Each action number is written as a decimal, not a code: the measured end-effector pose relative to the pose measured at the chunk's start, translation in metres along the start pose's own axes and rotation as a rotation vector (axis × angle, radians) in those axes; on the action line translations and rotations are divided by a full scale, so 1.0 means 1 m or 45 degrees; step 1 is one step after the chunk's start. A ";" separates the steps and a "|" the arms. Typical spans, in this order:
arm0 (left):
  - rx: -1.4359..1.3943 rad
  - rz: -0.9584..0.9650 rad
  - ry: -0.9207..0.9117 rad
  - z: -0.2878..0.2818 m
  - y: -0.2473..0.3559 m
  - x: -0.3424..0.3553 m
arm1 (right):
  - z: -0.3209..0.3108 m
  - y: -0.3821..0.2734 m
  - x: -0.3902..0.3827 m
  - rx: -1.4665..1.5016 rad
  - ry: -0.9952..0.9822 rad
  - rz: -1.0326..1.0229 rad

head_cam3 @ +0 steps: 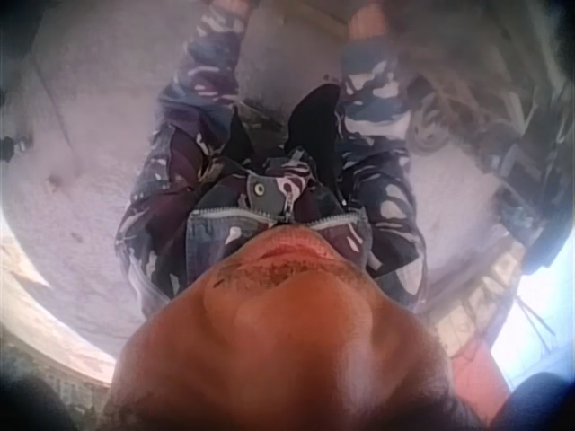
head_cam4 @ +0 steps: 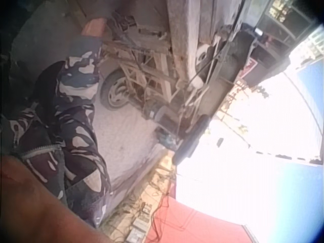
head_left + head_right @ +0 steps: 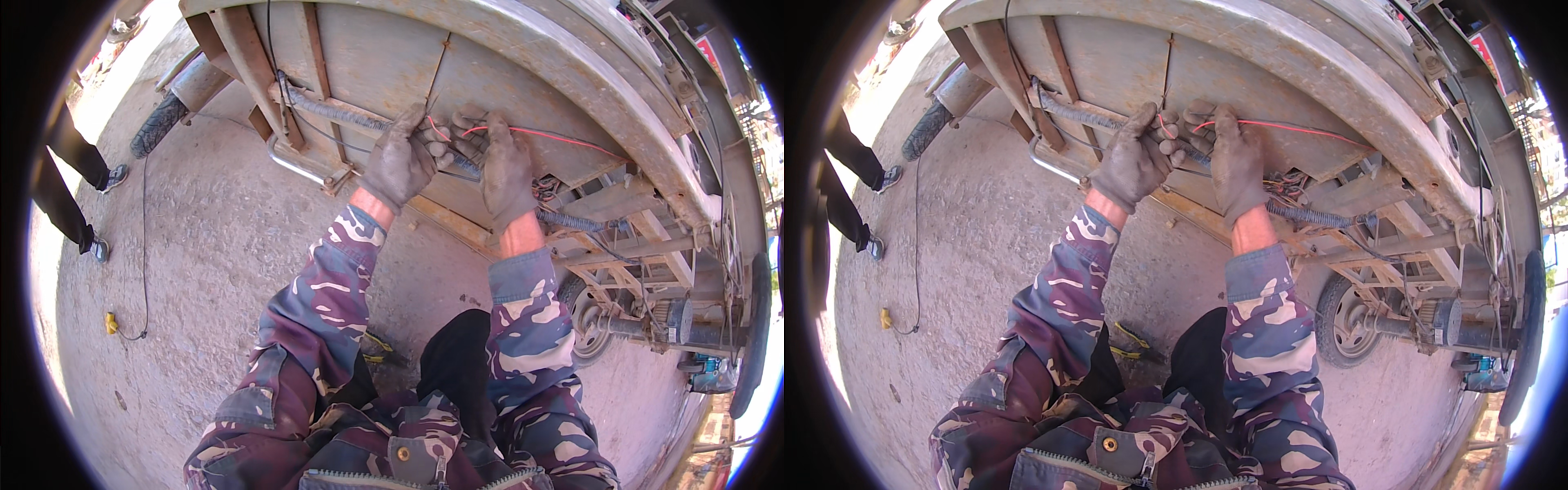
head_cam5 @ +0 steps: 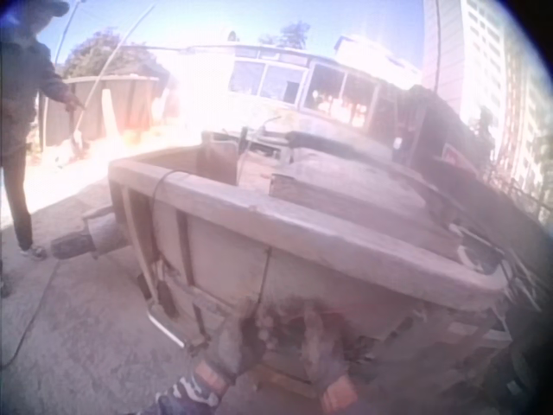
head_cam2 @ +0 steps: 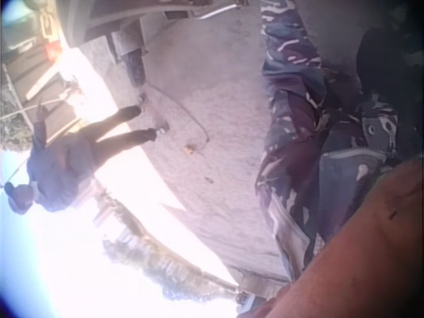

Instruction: The person kneels under a vehicle and uses pliers to strip and cut wires. They then twist the wire ends together and wrap the connection with black electrical tape to insulate it.

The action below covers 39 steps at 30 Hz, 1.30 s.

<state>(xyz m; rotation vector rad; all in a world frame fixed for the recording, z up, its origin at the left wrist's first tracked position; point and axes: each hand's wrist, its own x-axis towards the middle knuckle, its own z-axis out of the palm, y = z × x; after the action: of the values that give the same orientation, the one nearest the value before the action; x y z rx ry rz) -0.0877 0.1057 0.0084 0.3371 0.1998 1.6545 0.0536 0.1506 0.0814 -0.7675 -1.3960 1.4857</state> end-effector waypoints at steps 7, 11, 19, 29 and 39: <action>0.147 0.071 -0.048 0.016 -0.012 -0.011 | 0.006 -0.011 -0.012 0.051 -0.116 0.077; 0.242 0.060 0.087 0.017 -0.009 -0.011 | 0.009 -0.007 -0.006 0.059 -0.033 0.091; 0.200 -0.022 -0.011 0.011 -0.007 -0.011 | 0.001 0.001 -0.004 0.000 0.033 0.099; 0.169 -0.051 -0.037 0.015 -0.003 -0.016 | 0.003 -0.010 -0.007 0.168 -0.102 0.102; 0.081 -0.065 -0.065 0.021 -0.006 -0.018 | -0.002 -0.005 -0.010 0.198 -0.135 0.092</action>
<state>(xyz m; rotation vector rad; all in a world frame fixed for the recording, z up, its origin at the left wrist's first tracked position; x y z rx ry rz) -0.0737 0.0867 0.0239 0.4184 0.2212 1.5901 0.0600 0.1413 0.0846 -0.6561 -1.3240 1.6912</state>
